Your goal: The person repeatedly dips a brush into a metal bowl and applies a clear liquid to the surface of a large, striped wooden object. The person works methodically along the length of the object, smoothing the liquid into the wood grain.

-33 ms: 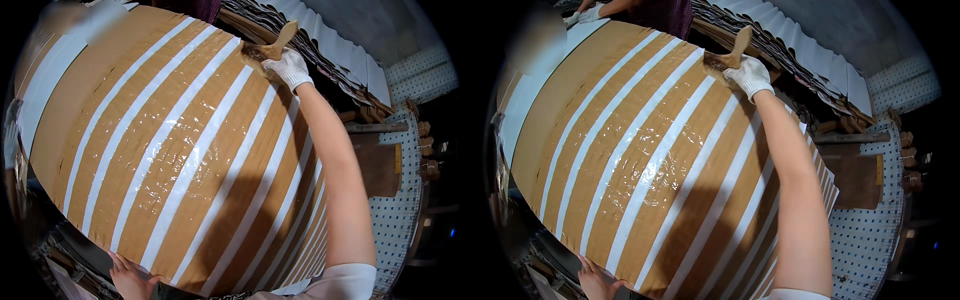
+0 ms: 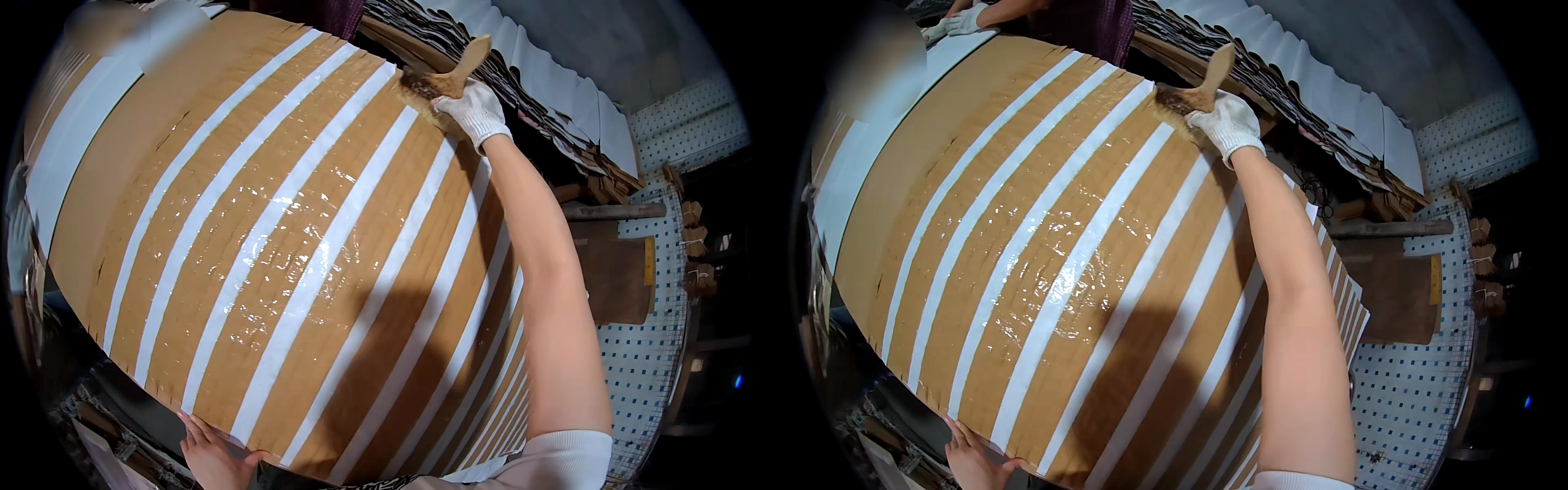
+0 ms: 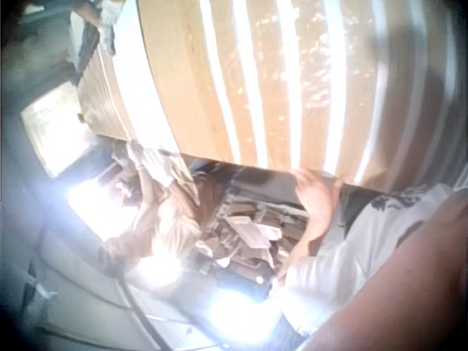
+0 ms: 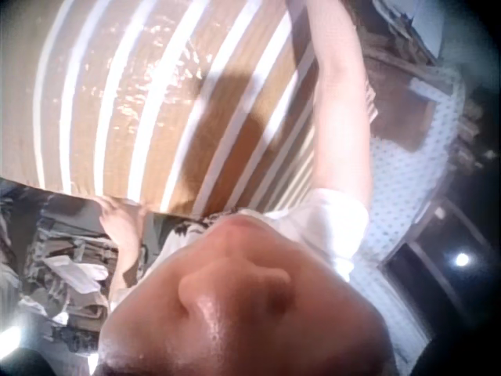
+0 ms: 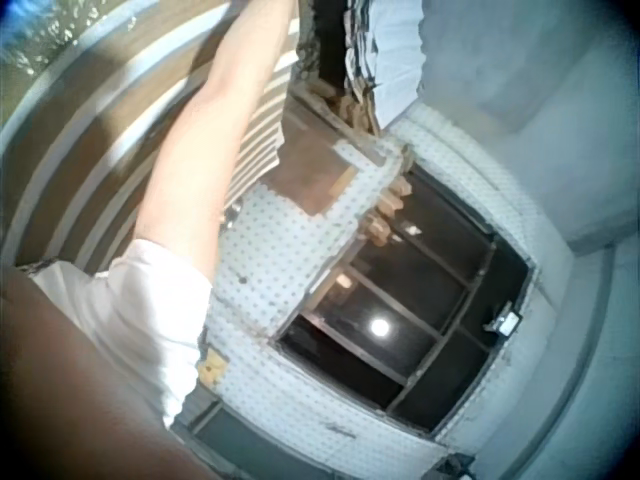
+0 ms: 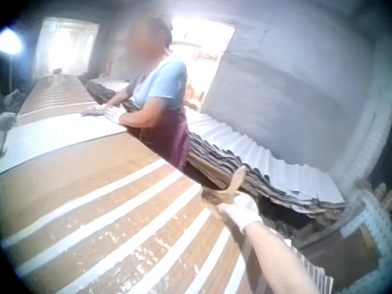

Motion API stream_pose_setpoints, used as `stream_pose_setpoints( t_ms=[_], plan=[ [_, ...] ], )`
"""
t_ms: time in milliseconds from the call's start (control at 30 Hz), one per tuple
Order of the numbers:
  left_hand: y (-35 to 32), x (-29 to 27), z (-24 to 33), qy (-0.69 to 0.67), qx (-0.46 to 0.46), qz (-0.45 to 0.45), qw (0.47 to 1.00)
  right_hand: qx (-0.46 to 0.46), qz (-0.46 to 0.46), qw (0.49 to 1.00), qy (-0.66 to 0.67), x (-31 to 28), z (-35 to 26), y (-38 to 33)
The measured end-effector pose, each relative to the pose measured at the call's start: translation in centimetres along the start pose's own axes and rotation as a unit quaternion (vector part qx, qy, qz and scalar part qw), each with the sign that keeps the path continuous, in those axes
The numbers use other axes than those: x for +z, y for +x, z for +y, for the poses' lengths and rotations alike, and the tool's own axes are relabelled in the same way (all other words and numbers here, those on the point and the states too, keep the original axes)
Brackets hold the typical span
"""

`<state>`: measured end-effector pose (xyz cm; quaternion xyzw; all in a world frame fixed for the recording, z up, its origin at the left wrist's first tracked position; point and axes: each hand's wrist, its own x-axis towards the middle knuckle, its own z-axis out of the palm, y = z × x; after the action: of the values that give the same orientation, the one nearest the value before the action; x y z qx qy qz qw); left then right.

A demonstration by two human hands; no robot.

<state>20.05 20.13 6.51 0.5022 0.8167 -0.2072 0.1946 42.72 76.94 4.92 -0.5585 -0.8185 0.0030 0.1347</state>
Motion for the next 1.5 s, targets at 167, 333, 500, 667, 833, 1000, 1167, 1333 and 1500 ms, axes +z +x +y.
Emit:
stream_pose_setpoints(
  t_ms=[167, 333, 500, 667, 833, 1000, 1167, 1333, 1500],
  plan=[
    [-0.2, 1.3, -1.1, -0.029, 0.008, 0.011, 0.999, 0.033, 0.034, 0.999, -0.001, -1.1, -2.1, 2.5],
    [-0.2, 2.3, -1.7, -0.079, -0.025, -0.020, 0.996, 0.027, 0.040, 0.998, 0.036, 1.7, -7.1, 0.8],
    [-0.2, 2.4, -2.1, -0.084, -0.021, -0.056, 0.995, 0.179, 0.064, 0.982, -0.019, 1.2, -9.2, 5.0],
    [-0.8, 2.4, -1.9, -0.090, -0.007, 0.017, 0.996, 0.204, -0.024, 0.849, 0.487, 0.5, -17.9, 1.6],
    [-1.1, 4.2, -2.3, 0.008, 0.060, 0.069, 0.996, 0.148, -0.002, 0.949, 0.277, 4.9, -16.4, -0.3],
    [-1.4, 6.2, -3.1, 0.036, 0.060, 0.086, 0.994, 0.266, 0.027, 0.934, 0.236, -0.3, -5.1, -6.3],
    [-0.6, 5.7, -2.1, 0.038, 0.001, 0.013, 0.999, 0.400, 0.152, 0.864, 0.267, -2.3, 12.3, -16.8],
    [-0.5, 5.8, -2.8, -0.006, -0.016, 0.012, 1.000, 0.467, 0.152, 0.868, 0.071, -1.6, 22.5, -25.7],
    [-0.9, 6.4, -3.2, 0.001, 0.039, 0.106, 0.994, 0.449, 0.237, 0.812, 0.286, -3.9, 19.7, -20.4]
  ],
)
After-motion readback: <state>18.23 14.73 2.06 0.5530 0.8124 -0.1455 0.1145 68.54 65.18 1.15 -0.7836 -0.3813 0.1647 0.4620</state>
